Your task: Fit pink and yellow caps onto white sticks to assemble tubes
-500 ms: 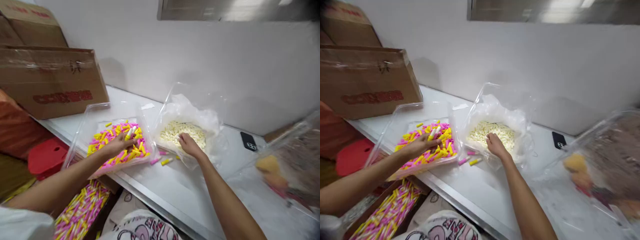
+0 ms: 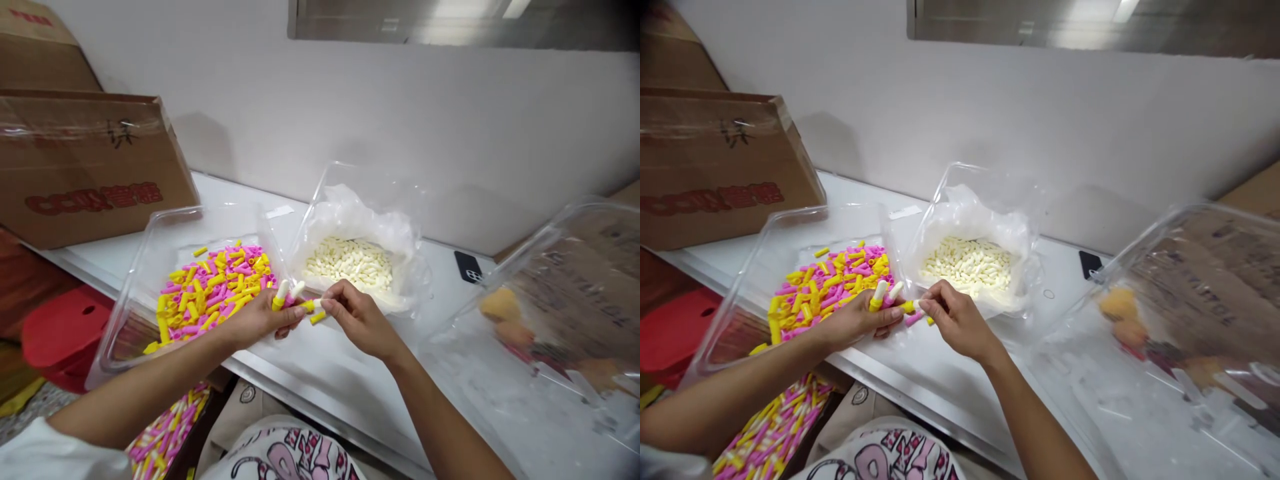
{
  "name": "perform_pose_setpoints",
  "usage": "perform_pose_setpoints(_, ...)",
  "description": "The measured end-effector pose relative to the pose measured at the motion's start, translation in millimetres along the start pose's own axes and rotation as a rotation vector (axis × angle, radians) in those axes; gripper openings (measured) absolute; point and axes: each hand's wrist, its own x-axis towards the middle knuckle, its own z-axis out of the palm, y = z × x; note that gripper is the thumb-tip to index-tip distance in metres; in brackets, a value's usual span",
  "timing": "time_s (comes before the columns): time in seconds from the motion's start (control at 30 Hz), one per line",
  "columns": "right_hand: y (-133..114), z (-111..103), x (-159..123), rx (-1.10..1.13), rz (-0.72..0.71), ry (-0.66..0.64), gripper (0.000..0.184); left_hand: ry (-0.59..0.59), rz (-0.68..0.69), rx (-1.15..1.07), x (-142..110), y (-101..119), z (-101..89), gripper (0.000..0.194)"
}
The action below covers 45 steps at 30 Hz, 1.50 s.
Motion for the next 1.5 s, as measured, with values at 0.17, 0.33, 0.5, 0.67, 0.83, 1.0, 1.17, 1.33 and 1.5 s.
perform_pose_setpoints(0.17,-6,0,-5,-0.082,-0.079,0.000,0.016,0.035,0.089,0.254,-7,1,6.2,0.030)
perform_pose_setpoints(0.33,-13,10,-6,-0.127,-0.078,-0.048,0.017,0.084,0.342,0.670,-16,-2,15.1,0.017)
perform_pose_setpoints(0.5,-8,7,4,-0.120,0.009,-0.177,0.018,0.061,0.234,0.687,-14,-1,-2.1,0.014)
perform_pose_setpoints(0.67,34,-39,28,-0.391,0.149,0.005,0.026,0.469,-0.080,0.847,-9,-5,-75.4,0.018)
perform_pose_setpoints(0.83,95,-64,47,-0.768,0.329,-0.041,0.023,0.523,-0.272,1.043,2,-24,-122.0,0.017)
perform_pose_setpoints(1.0,119,-50,63,-0.915,0.383,-0.120,0.020,0.441,-0.212,1.101,24,-35,-115.2,0.014)
perform_pose_setpoints(1.17,128,-47,74,-0.994,0.465,-0.239,0.017,0.415,-0.181,1.034,35,-38,-111.9,0.016)
perform_pose_setpoints(1.33,127,-52,69,-0.998,0.445,-0.327,0.016,0.391,-0.141,0.738,23,-20,-109.5,0.014)
perform_pose_setpoints(1.5,122,-50,64,-0.939,0.375,-0.304,0.015,0.354,0.023,0.287,15,-1,-94.3,0.033)
